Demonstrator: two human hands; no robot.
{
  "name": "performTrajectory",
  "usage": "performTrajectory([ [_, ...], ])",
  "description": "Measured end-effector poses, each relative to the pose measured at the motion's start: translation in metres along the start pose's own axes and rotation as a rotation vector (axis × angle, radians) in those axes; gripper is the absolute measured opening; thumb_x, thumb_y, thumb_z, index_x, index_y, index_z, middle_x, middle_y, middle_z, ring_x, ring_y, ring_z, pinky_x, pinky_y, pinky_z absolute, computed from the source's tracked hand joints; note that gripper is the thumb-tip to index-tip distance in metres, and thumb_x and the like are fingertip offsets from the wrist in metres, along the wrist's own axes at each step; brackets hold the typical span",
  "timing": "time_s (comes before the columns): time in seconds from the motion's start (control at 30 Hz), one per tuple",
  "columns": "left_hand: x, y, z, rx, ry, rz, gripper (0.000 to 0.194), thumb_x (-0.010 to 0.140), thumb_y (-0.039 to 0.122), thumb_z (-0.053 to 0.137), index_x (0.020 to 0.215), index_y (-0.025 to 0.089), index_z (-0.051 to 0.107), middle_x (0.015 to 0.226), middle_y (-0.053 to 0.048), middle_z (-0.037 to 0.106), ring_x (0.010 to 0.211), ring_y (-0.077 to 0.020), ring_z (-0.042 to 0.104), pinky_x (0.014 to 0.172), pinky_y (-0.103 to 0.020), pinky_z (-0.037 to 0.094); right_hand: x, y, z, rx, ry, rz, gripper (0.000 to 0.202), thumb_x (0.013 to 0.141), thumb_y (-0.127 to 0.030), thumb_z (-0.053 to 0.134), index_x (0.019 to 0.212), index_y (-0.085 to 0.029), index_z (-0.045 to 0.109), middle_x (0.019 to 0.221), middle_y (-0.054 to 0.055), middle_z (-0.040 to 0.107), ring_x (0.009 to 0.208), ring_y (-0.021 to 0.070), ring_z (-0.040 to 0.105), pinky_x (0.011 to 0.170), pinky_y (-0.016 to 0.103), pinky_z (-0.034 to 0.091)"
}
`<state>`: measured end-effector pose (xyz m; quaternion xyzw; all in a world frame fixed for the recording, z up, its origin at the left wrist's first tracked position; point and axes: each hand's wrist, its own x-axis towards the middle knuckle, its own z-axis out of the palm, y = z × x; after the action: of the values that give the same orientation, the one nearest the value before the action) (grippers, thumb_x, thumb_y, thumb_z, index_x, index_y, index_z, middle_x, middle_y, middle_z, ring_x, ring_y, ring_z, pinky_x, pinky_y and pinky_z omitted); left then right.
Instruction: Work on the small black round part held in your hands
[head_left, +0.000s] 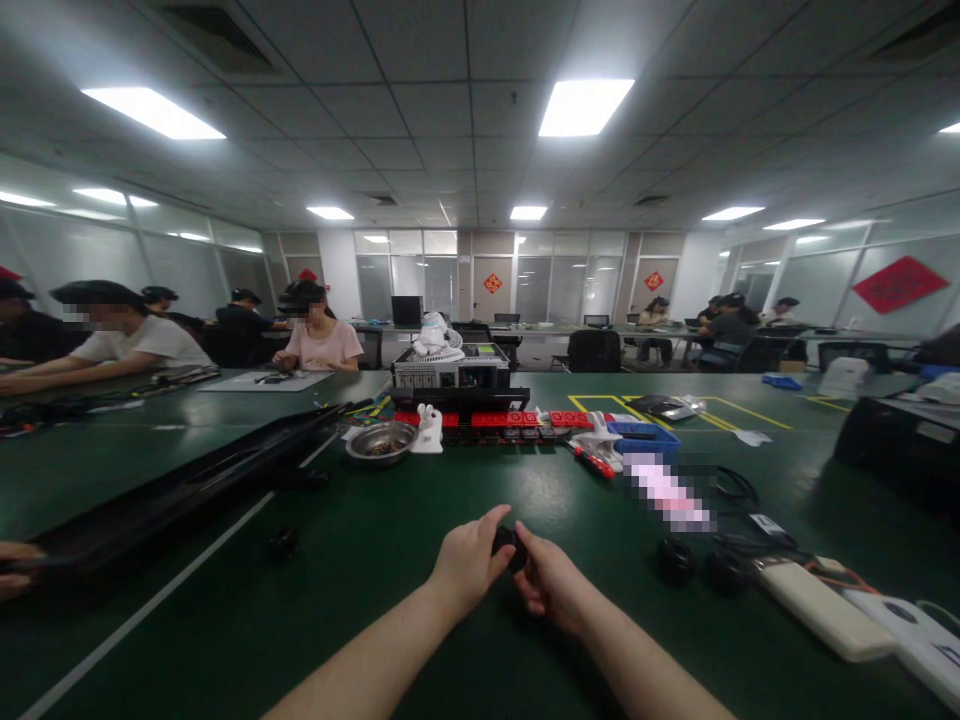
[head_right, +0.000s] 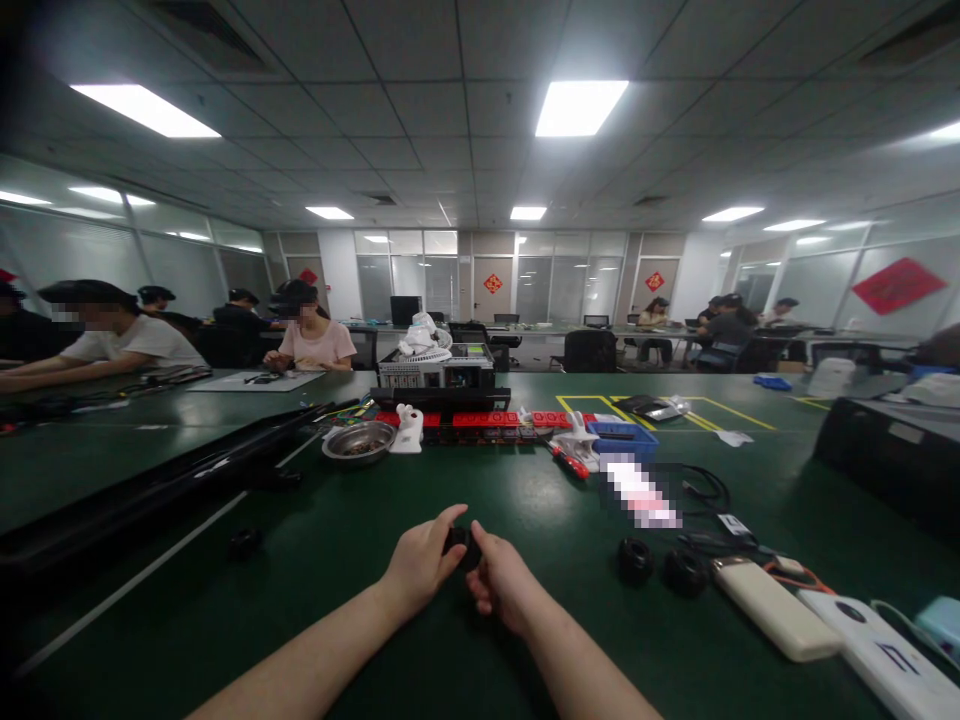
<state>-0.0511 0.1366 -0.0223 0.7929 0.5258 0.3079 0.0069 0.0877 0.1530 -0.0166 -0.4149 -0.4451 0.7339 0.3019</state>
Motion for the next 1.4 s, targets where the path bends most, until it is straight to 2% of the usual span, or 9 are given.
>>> performTrajectory([
  [0.2, -0.003, 0.005, -0.002, -0.16, 0.149, -0.134, 0.037, 0.083, 0.038, 0.028, 0.109, 0.016, 0.042, 0.079, -0.005, 0.061, 0.074, -0.0192, 0.057, 0.068, -0.031, 0.043, 0.01, 0.018, 0.008, -0.102, 0.056, -0.254, 0.045, 0.071, -0.06, 0.037, 0.088, -0.018, 0.039, 0.045, -0.004, 0.049, 0.033, 0.0094, 0.043, 0.037, 0.025, 0.042],
  [0.3, -0.001, 0.009, 0.005, -0.506, 0.239, -0.364, 0.034, 0.082, 0.04, 0.026, 0.099, 0.018, 0.046, 0.074, -0.003, 0.058, 0.068, -0.0167, 0.056, 0.063, -0.029, 0.041, 0.001, 0.014, 0.009, -0.39, 0.116, -0.57, 0.034, 0.072, -0.041, 0.049, 0.097, -0.019, 0.041, 0.072, 0.003, 0.056, 0.058, 0.0145, 0.055, 0.057, 0.033, 0.048],
  [0.47, 0.006, 0.009, 0.023, -1.124, -0.102, -1.015, 0.045, 0.078, 0.05, 0.018, 0.063, 0.017, 0.044, 0.039, 0.007, 0.03, 0.028, -0.0076, 0.027, 0.034, -0.02, 0.023, -0.018, -0.002, 0.008, -0.951, 0.182, -0.912, 0.043, 0.065, -0.01, 0.052, 0.106, -0.023, 0.048, 0.114, 0.006, 0.046, 0.107, 0.0204, 0.041, 0.094, 0.037, 0.032],
  [0.6, 0.002, 0.007, 0.018, -0.964, -0.001, -0.745, 0.043, 0.08, 0.049, 0.02, 0.075, 0.017, 0.049, 0.047, 0.004, 0.042, 0.038, -0.0102, 0.04, 0.04, -0.021, 0.031, -0.011, -0.007, -0.003, -0.686, 0.32, -0.571, 0.056, 0.071, -0.04, 0.051, 0.12, -0.021, 0.031, 0.103, 0.009, 0.053, 0.087, 0.0203, 0.054, 0.079, 0.039, 0.043],
  [0.7, -0.004, 0.01, 0.006, -0.559, 0.085, -0.285, 0.035, 0.083, 0.042, 0.026, 0.093, 0.02, 0.052, 0.08, -0.003, 0.058, 0.073, -0.0163, 0.054, 0.065, -0.028, 0.041, -0.002, -0.005, -0.012, -0.37, 0.119, -0.049, 0.064, 0.074, -0.064, 0.021, 0.112, -0.015, 0.038, 0.064, 0.005, 0.058, 0.046, 0.015, 0.053, 0.048, 0.032, 0.045],
  [0.77, -0.006, 0.013, 0.001, -0.361, 0.038, -0.12, 0.034, 0.083, 0.04, 0.029, 0.101, 0.021, 0.05, 0.093, -0.005, 0.058, 0.086, -0.0186, 0.052, 0.076, -0.031, 0.04, 0.003, -0.002, -0.015, -0.29, 0.031, 0.105, 0.068, 0.073, -0.067, 0.015, 0.098, -0.013, 0.047, 0.049, 0.001, 0.052, 0.034, 0.011, 0.043, 0.037, 0.025, 0.038],
  [1.0, -0.006, 0.017, 0.002, -0.447, 0.002, -0.13, 0.035, 0.083, 0.041, 0.031, 0.104, 0.019, 0.047, 0.096, -0.006, 0.059, 0.087, -0.0182, 0.054, 0.077, -0.031, 0.041, 0.001, -0.001, -0.012, -0.547, 0.176, -0.521, 0.033, 0.079, -0.045, 0.038, 0.082, -0.015, 0.053, 0.066, 0.001, 0.052, 0.061, 0.0129, 0.049, 0.057, 0.025, 0.04],
  [1.2, 0.001, 0.007, 0.022, -1.011, -0.086, -0.813, 0.055, 0.075, 0.062, 0.017, 0.068, 0.015, 0.045, 0.036, 0.007, 0.034, 0.031, -0.0085, 0.034, 0.035, -0.02, 0.025, -0.022, -0.006, 0.002, -0.881, 0.078, -0.788, 0.038, 0.066, -0.007, 0.049, 0.101, -0.02, 0.048, 0.102, 0.006, 0.048, 0.096, 0.0174, 0.046, 0.087, 0.03, 0.036],
  [1.4, 0.002, 0.003, 0.017, -1.029, -0.07, -0.509, 0.049, 0.07, 0.059, 0.039, 0.088, 0.014, 0.048, 0.065, 0.0, 0.053, 0.045, -0.0095, 0.047, 0.039, -0.02, 0.035, -0.011, -0.002, -0.003, -0.748, 0.153, -0.804, 0.049, 0.062, -0.007, 0.048, 0.109, -0.021, 0.043, 0.109, 0.006, 0.045, 0.098, 0.0176, 0.047, 0.087, 0.031, 0.038],
])
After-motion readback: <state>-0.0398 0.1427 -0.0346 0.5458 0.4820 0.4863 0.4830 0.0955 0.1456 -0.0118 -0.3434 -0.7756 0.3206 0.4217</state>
